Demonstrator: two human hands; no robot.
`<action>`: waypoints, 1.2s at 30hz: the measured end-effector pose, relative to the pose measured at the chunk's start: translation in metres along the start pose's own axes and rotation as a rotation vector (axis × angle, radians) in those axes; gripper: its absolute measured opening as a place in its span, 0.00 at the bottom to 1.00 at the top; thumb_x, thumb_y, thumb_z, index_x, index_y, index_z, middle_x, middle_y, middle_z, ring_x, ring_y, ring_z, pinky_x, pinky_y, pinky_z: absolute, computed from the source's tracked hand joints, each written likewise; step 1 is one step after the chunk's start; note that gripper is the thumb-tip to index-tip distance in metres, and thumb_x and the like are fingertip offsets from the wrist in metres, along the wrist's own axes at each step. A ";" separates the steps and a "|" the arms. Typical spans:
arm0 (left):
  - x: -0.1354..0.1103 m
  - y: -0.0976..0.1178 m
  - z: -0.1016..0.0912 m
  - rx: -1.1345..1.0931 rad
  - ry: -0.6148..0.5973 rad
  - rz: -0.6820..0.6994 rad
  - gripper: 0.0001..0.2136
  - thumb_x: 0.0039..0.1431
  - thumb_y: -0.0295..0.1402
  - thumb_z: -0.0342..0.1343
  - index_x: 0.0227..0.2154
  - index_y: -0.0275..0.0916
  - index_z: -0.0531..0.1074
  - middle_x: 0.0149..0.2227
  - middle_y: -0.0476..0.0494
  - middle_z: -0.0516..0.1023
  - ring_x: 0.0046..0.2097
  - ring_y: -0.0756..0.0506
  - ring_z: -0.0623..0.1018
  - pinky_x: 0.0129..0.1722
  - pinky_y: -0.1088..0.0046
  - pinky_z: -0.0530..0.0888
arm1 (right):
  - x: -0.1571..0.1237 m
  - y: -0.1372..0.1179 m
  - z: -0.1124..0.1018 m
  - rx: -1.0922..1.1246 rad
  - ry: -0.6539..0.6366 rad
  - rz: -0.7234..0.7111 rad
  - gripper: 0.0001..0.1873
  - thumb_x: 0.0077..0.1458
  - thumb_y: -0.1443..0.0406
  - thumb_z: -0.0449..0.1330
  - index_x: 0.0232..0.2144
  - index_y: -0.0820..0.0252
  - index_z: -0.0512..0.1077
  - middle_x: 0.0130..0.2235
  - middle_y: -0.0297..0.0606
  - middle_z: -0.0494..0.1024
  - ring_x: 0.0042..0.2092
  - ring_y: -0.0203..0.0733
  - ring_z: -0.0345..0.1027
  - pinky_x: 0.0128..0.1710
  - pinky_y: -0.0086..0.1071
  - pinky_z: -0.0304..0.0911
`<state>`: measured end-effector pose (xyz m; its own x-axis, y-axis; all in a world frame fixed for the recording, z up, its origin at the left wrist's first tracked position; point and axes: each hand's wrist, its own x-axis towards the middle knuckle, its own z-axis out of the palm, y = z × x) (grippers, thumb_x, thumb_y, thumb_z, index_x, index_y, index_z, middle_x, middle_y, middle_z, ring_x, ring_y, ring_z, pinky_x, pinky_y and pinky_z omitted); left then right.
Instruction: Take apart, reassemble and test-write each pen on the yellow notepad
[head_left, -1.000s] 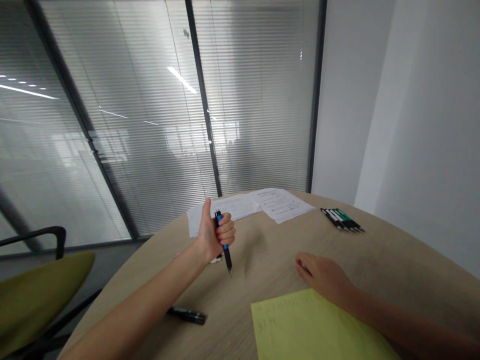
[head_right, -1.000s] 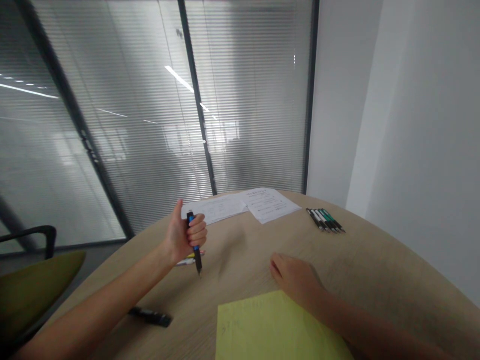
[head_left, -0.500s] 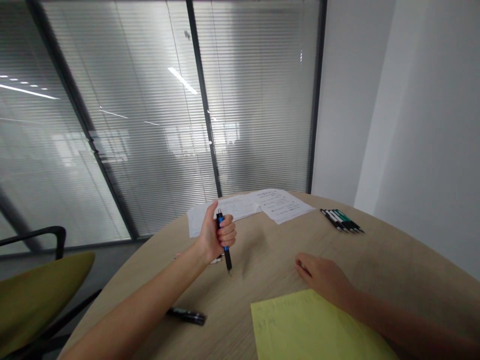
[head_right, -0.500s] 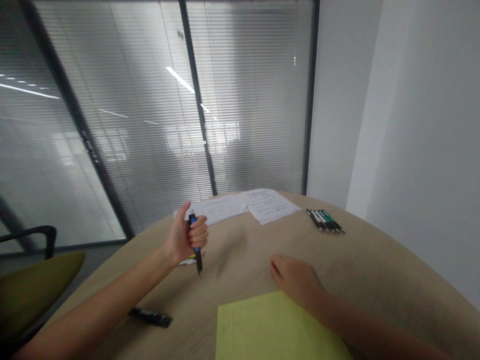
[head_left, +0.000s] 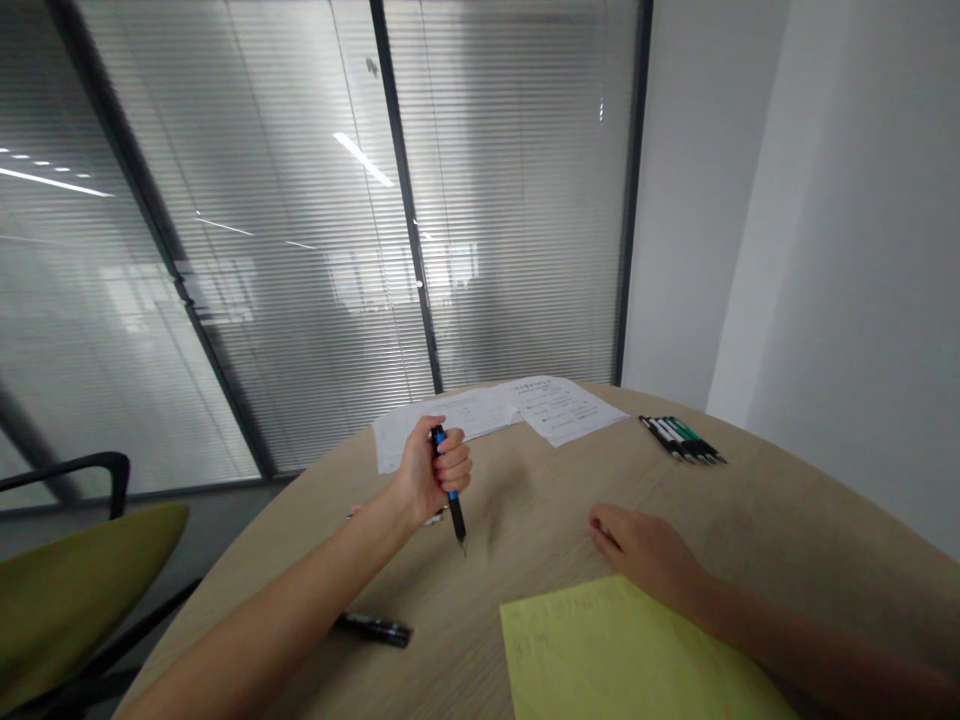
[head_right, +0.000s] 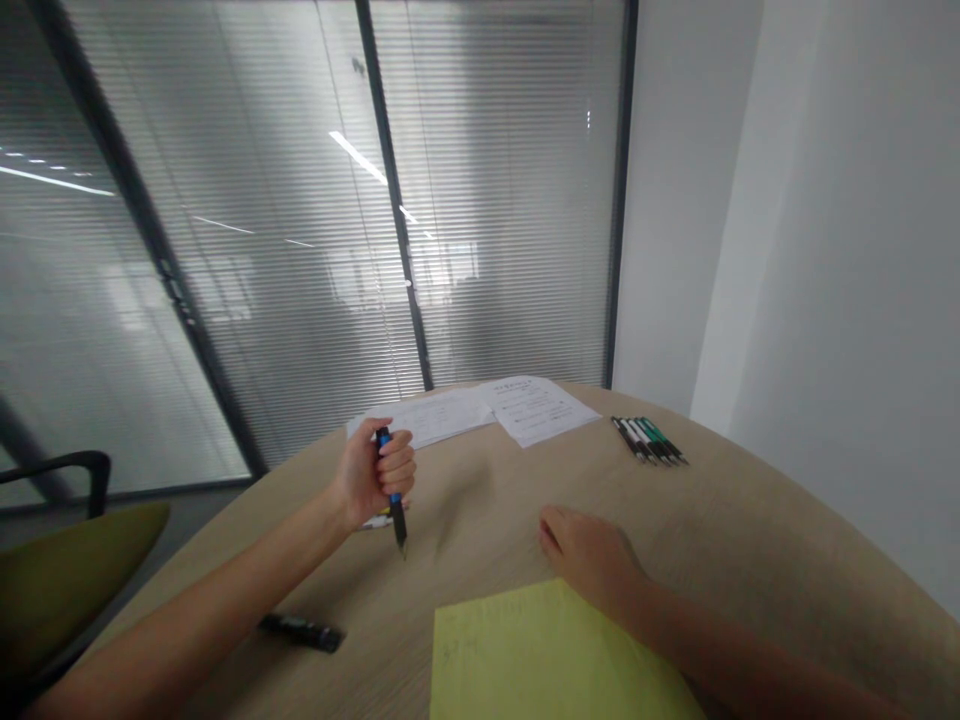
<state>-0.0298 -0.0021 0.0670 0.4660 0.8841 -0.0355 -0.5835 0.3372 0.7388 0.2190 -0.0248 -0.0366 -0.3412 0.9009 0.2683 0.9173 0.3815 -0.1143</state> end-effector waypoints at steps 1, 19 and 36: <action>0.000 0.000 0.001 -0.008 0.006 -0.002 0.22 0.55 0.43 0.36 0.10 0.38 0.48 0.12 0.59 0.37 0.13 0.57 0.40 0.09 0.83 0.44 | 0.000 0.000 0.000 0.005 -0.001 0.002 0.09 0.55 0.65 0.46 0.28 0.58 0.66 0.27 0.36 0.75 0.29 0.36 0.67 0.24 0.26 0.46; -0.001 -0.008 0.005 -0.048 0.007 0.042 0.20 0.54 0.41 0.38 0.10 0.38 0.48 0.12 0.59 0.37 0.13 0.56 0.41 0.09 0.84 0.46 | 0.000 0.001 0.003 -0.016 0.012 -0.002 0.10 0.55 0.64 0.46 0.28 0.58 0.66 0.27 0.36 0.75 0.28 0.37 0.67 0.23 0.27 0.45; -0.017 -0.034 0.033 -0.037 -0.168 0.023 0.25 0.53 0.51 0.37 0.11 0.37 0.51 0.11 0.58 0.41 0.13 0.57 0.43 0.10 0.84 0.48 | 0.001 0.003 -0.004 0.021 0.035 0.009 0.12 0.55 0.63 0.45 0.31 0.58 0.67 0.29 0.37 0.75 0.28 0.38 0.67 0.24 0.27 0.48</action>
<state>0.0039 -0.0394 0.0648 0.5551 0.8262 0.0963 -0.6178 0.3321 0.7127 0.2223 -0.0234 -0.0326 -0.3254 0.8966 0.3005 0.9156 0.3781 -0.1367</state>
